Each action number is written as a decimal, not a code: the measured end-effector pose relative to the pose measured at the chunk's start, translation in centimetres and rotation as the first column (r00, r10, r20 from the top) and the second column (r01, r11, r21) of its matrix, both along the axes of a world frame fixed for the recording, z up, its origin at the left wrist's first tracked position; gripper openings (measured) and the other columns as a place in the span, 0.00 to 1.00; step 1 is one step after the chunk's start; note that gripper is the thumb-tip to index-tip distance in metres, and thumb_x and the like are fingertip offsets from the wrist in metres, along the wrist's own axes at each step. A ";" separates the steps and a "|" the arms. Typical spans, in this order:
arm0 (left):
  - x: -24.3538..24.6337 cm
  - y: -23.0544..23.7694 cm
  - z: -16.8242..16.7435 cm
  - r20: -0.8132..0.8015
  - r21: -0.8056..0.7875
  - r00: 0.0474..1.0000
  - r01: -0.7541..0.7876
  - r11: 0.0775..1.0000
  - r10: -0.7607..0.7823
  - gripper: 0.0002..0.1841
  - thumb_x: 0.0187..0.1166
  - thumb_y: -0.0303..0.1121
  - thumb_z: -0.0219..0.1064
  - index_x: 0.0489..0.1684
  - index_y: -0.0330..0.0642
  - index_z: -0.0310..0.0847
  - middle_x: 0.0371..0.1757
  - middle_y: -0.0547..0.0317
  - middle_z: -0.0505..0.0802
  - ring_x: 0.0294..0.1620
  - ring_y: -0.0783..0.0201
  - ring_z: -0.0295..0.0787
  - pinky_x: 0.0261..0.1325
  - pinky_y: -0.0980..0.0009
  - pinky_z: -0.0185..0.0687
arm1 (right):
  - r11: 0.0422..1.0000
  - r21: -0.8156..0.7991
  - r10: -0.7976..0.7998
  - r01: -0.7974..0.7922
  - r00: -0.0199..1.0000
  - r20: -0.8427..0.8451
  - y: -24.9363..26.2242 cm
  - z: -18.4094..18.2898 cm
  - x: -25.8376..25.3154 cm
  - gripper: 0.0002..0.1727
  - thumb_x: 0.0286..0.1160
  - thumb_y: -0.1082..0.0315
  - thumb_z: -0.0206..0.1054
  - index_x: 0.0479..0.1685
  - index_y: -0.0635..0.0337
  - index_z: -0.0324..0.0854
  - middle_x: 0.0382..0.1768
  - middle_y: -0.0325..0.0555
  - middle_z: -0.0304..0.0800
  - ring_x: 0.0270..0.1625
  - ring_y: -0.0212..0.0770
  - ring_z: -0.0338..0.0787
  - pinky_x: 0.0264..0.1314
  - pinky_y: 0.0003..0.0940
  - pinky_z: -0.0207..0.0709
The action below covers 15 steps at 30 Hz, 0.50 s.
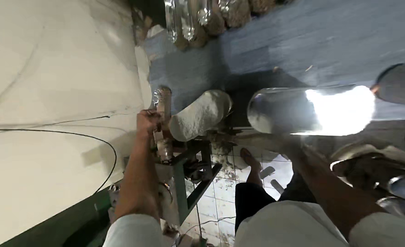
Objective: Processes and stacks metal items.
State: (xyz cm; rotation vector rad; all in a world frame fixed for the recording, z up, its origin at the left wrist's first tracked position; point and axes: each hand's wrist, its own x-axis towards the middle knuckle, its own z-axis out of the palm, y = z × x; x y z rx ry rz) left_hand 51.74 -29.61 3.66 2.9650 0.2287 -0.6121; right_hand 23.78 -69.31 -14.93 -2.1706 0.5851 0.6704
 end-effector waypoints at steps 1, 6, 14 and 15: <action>-0.3 -0.2 0.2 -0.009 -0.015 1.000 -0.023 1.000 0.023 0.14 0.82 0.37 0.71 0.55 0.36 0.89 0.50 0.37 0.94 0.53 0.42 0.91 0.62 0.37 0.81 | 0.999 0.015 0.047 -0.046 0.999 -0.028 -0.1 1.1 0.0 0.38 0.81 0.33 0.57 0.63 0.61 0.87 0.59 0.63 0.91 0.66 0.65 0.88 0.71 0.68 0.75; -3.1 -5.4 5.3 0.167 -0.165 0.984 -0.029 0.986 0.057 0.39 0.74 0.54 0.76 0.82 0.42 0.72 0.90 0.30 0.62 0.90 0.30 0.55 0.84 0.31 0.60 | 0.918 0.105 0.352 -0.383 0.907 0.232 -4.0 1.5 -3.1 0.33 0.80 0.43 0.63 0.77 0.56 0.79 0.73 0.60 0.82 0.78 0.63 0.78 0.81 0.64 0.67; -12.1 -18.6 9.4 0.191 -0.174 0.768 0.640 0.749 -0.611 0.28 0.65 0.46 0.83 0.65 0.44 0.86 0.82 0.45 0.79 0.83 0.44 0.74 0.81 0.44 0.72 | 0.947 0.224 0.276 -0.230 0.940 -0.201 -15.5 6.7 -15.3 0.27 0.89 0.54 0.60 0.77 0.65 0.76 0.70 0.66 0.84 0.74 0.63 0.83 0.81 0.61 0.71; -12.4 -17.9 8.3 0.212 -0.207 0.762 0.648 0.733 -0.612 0.25 0.69 0.40 0.80 0.64 0.41 0.85 0.81 0.45 0.80 0.80 0.45 0.78 0.79 0.44 0.75 | 0.950 0.184 0.293 -0.251 0.920 -0.259 -16.4 6.8 -16.5 0.25 0.88 0.56 0.61 0.75 0.64 0.78 0.69 0.65 0.86 0.72 0.63 0.85 0.79 0.62 0.72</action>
